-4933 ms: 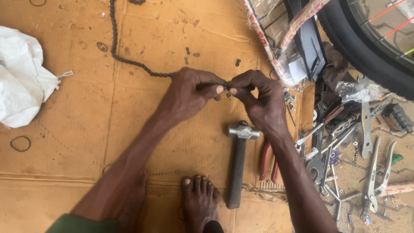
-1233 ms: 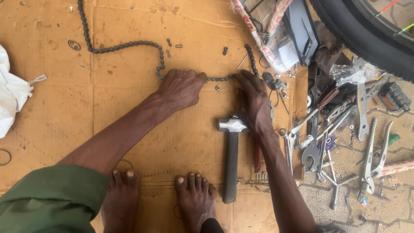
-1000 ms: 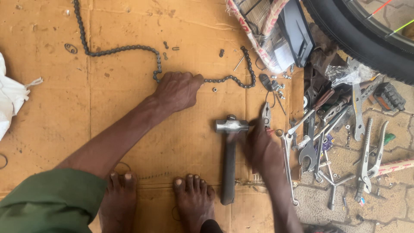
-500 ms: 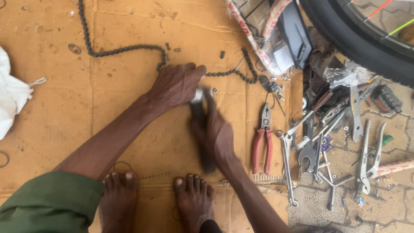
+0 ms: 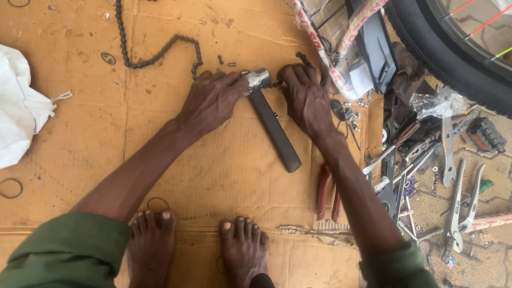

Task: The person uses a hammer and pliers to remove and reattach pins on a bicycle chain laid on a cardboard sheet. They repeatedly position the chain, strike the pins with the hammer, and use pliers to pull or adjust the links.

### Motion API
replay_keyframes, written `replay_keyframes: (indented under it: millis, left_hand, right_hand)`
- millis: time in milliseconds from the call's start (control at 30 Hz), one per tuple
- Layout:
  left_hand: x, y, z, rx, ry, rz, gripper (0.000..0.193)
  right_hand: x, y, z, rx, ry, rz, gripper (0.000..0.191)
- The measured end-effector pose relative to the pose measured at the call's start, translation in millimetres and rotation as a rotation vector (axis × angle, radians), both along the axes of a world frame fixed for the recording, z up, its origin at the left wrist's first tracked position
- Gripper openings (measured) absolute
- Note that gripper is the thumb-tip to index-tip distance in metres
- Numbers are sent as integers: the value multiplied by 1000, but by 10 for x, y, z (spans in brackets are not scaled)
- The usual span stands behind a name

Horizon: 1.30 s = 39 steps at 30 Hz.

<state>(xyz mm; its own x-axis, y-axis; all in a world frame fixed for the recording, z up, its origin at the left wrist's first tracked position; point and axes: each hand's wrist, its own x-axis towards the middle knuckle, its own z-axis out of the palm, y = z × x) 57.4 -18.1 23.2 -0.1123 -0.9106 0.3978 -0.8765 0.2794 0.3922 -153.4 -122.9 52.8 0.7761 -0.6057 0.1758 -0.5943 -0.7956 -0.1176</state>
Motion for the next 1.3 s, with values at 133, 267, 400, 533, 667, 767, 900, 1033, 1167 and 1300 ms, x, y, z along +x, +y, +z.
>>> replay_keyframes:
  millis: [133, 267, 400, 533, 667, 767, 900, 1033, 1167, 1300]
  left_hand:
    - [166, 21, -11, 67, -101, 16, 29]
    - [333, 29, -27, 91, -114, -18, 23]
    - [319, 38, -46, 335, -106, -45, 22]
    - [278, -40, -36, 370, -239, -131, 25]
    - [352, -126, -7, 345, -215, -138, 26]
    - [348, -150, -17, 338, -209, -130, 32]
    - [260, -126, -67, 349, -281, -74, 30]
    - [217, -147, -87, 303, -324, -58, 18]
    - [245, -227, -47, 552, -250, -75, 25]
    - [259, -286, -7, 519, -222, -96, 19]
  right_hand:
    - [114, -179, 55, -6, 8, 158, 9]
    - [169, -174, 0, -160, -60, 157, 23]
    - [222, -39, -116, -252, -96, 128, 22]
    - [260, -35, -160, -266, -131, 106, 20]
    - [302, -101, -150, -254, -130, 102, 26]
    - [337, -122, -139, -291, -159, 103, 27]
    - [387, -127, -120, -289, -150, 105, 26]
    - [419, -134, -86, -272, -177, 148, 26]
    - [406, -104, -83, -210, -151, 95, 22]
    - [244, -53, -97, -63, -236, 12, 28]
